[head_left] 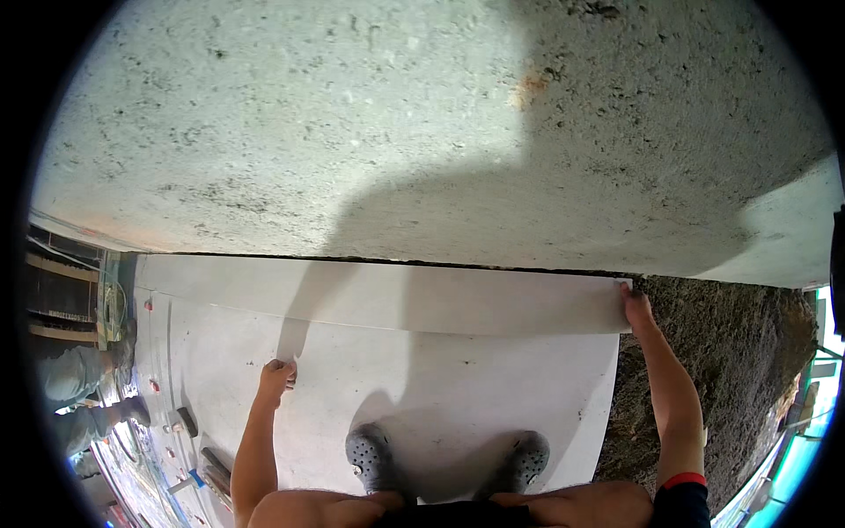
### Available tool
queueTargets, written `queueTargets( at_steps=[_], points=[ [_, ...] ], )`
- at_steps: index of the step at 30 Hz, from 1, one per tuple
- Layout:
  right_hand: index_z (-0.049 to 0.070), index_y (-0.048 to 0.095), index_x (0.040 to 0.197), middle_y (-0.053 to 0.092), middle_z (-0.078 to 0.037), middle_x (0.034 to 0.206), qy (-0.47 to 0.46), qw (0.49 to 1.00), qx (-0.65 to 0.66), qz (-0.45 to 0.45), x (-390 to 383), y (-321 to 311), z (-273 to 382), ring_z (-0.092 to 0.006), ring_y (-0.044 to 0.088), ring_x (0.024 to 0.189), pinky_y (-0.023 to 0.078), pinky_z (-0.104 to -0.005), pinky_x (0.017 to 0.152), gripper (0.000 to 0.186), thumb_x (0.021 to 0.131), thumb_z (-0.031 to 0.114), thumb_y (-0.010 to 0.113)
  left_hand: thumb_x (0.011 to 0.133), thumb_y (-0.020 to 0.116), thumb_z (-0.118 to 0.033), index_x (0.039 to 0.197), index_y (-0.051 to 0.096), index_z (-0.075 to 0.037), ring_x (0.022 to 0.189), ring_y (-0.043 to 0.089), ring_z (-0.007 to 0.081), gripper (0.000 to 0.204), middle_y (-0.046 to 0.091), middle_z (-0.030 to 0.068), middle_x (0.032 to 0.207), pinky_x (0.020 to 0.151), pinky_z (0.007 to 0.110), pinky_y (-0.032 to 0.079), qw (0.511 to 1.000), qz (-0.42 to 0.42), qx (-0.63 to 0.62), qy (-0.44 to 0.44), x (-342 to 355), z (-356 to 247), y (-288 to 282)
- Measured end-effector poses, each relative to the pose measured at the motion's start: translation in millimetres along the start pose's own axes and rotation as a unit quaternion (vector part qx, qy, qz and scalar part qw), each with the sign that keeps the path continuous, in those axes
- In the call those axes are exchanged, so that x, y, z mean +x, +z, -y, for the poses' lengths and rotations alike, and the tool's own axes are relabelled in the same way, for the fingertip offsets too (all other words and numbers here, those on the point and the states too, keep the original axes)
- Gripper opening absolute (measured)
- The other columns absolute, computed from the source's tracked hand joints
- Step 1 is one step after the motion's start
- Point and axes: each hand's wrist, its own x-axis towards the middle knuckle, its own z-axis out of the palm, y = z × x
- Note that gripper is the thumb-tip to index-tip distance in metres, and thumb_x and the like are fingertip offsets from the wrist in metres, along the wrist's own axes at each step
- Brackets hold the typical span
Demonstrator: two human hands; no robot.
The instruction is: The person applies mortar to the floor using a notched trowel and places large floor tiles into position, using leveling clips and spacers to align them.
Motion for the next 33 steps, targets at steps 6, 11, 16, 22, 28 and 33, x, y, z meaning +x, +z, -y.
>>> queueTargets(
  at_steps=[6, 11, 16, 22, 28, 33],
  points=[
    [0.001, 0.059, 0.111, 0.061, -0.022, 0.102, -0.018, 0.999, -0.041, -0.02, 4.8, 3.1, -3.4, -0.0354, 0.059, 0.094, 0.046, -0.0431, 0.079, 0.061, 0.091, 0.054, 0.037, 0.081, 0.057, -0.017, 0.068, 0.045, -0.008, 0.046, 0.036, 0.0068, 0.019, 0.042, -0.0024, 0.056, 0.042, 0.024, 0.028, 0.999, -0.027, 0.016, -0.016, -1.5, -6.0, 4.6],
    [0.0, 0.059, 0.112, 0.061, -0.021, 0.103, -0.012, 1.0, 0.001, -0.002, 12.3, 7.1, -10.8, -0.0345, 0.059, 0.094, 0.045, -0.0425, 0.079, 0.061, 0.091, 0.054, 0.039, 0.082, 0.058, -0.018, 0.068, 0.043, -0.009, 0.045, 0.034, 0.006, 0.022, 0.04, -0.0039, 0.055, 0.041, 0.023, 0.026, 0.999, -0.02, 0.02, -0.02, -3.8, -9.4, 7.3],
    [-0.001, 0.058, 0.114, 0.06, -0.02, 0.106, -0.107, 0.994, -0.027, -0.009, 20.5, 11.8, -15.4, -0.0328, 0.057, 0.097, 0.043, -0.0416, 0.081, 0.065, 0.088, 0.056, 0.043, 0.082, 0.058, -0.018, 0.069, 0.044, -0.009, 0.045, 0.035, 0.0063, 0.022, 0.041, -0.0036, 0.056, 0.041, 0.024, 0.027, 0.999, -0.028, 0.027, -0.02, -0.7, -7.1, 5.9],
    [-0.002, 0.056, 0.116, 0.059, -0.02, 0.111, -0.005, 1.0, -0.016, 0.014, 33.8, 14.9, -16.7, -0.0295, 0.056, 0.1, 0.043, -0.04, 0.082, 0.063, 0.089, 0.054, 0.046, 0.082, 0.06, -0.019, 0.07, 0.044, -0.008, 0.046, 0.036, 0.0068, 0.023, 0.042, -0.0032, 0.056, 0.041, 0.024, 0.028, 0.997, -0.052, 0.046, -0.016, 0.7, -3.4, 4.9],
    [-0.003, 0.053, 0.119, 0.059, -0.017, 0.111, -0.006, 0.999, 0.018, 0.035, 42.3, 17.4, -22.4, -0.0258, 0.055, 0.097, 0.043, -0.037, 0.082, 0.061, 0.09, 0.05, 0.047, 0.083, 0.06, -0.02, 0.071, 0.044, -0.009, 0.046, 0.038, 0.008, 0.022, 0.043, -0.0025, 0.057, 0.042, 0.025, 0.032, 0.996, -0.06, 0.059, -0.009, 3.6, 1.1, 3.6],
    [-0.002, 0.05, 0.123, 0.058, -0.017, 0.115, 0.009, 0.999, 0.024, 0.033, 42.4, 17.1, -20.8, -0.0249, 0.053, 0.102, 0.041, -0.0374, 0.087, 0.061, 0.091, 0.049, 0.046, 0.083, 0.061, -0.019, 0.072, 0.045, -0.007, 0.048, 0.04, 0.0084, 0.022, 0.045, -0.0014, 0.058, 0.044, 0.025, 0.033, 0.999, -0.033, 0.032, -0.011, 6.3, 4.2, 2.2]
  ],
)
